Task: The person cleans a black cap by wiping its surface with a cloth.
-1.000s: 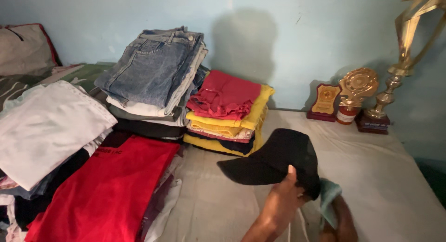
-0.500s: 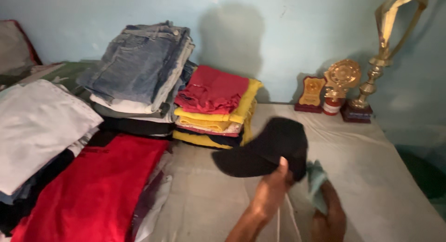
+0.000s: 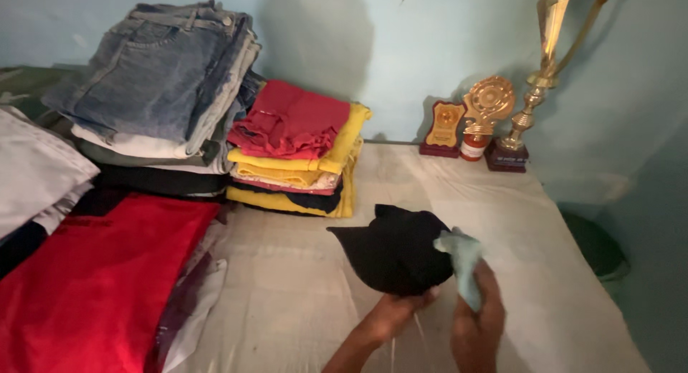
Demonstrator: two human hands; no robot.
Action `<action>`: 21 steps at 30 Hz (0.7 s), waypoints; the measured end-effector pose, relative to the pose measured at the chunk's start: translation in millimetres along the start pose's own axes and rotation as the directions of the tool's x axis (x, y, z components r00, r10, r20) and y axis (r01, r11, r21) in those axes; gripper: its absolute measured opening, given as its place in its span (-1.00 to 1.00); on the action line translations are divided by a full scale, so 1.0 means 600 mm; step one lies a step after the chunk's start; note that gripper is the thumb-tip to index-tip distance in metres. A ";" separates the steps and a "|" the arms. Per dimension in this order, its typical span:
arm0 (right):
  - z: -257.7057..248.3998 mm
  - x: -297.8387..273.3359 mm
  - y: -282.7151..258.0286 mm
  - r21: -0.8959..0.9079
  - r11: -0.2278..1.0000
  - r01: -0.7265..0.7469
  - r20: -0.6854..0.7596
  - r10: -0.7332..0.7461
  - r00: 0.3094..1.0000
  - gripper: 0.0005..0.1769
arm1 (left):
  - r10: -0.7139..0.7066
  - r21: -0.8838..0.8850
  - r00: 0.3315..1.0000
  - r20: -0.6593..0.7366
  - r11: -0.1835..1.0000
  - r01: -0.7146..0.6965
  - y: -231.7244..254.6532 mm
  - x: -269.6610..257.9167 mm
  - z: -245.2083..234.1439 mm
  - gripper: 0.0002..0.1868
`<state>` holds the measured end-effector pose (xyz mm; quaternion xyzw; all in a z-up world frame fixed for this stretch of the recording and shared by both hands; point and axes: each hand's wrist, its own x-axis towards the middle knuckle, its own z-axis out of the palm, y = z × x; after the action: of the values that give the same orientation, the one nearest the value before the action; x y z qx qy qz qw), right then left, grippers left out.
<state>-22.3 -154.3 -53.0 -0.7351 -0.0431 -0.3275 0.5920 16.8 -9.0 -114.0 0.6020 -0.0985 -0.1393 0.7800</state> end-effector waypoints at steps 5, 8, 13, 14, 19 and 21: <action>0.037 -0.003 -0.019 0.101 0.995 -0.001 0.098 -0.009 0.995 -0.32 | 0.313 0.581 0.926 0.211 0.722 -0.376 -0.021 -0.022 -0.004 -0.51; 0.030 0.003 0.006 0.271 0.893 -0.358 0.074 0.352 0.933 -0.39 | 0.313 0.786 0.907 0.280 0.468 -0.404 -0.019 -0.032 -0.020 -0.52; 0.018 0.005 0.044 0.354 0.864 -0.357 0.091 0.348 0.933 -0.62 | 0.059 0.455 0.991 0.116 0.884 -0.106 -0.060 -0.044 -0.061 -0.47; 0.017 0.008 0.044 0.363 0.872 -0.329 0.102 0.314 0.944 -0.64 | 0.005 0.310 0.999 0.047 0.951 -0.020 -0.068 -0.049 -0.073 -0.46; -0.003 0.080 0.011 0.330 0.817 -0.473 0.131 0.457 0.880 -0.70 | -0.173 -0.363 0.971 -0.167 0.926 0.103 -0.073 -0.051 -0.134 -0.39; 0.014 0.084 -0.014 0.337 0.709 -0.619 0.198 0.590 0.783 -0.59 | -0.196 -0.518 0.968 -0.158 0.851 0.088 -0.064 -0.041 -0.139 -0.36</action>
<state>17.0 -160.7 -19.7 -0.5897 0.1144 -0.0726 0.7961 16.5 65.9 -172.2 0.3927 0.0675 -0.1549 0.9040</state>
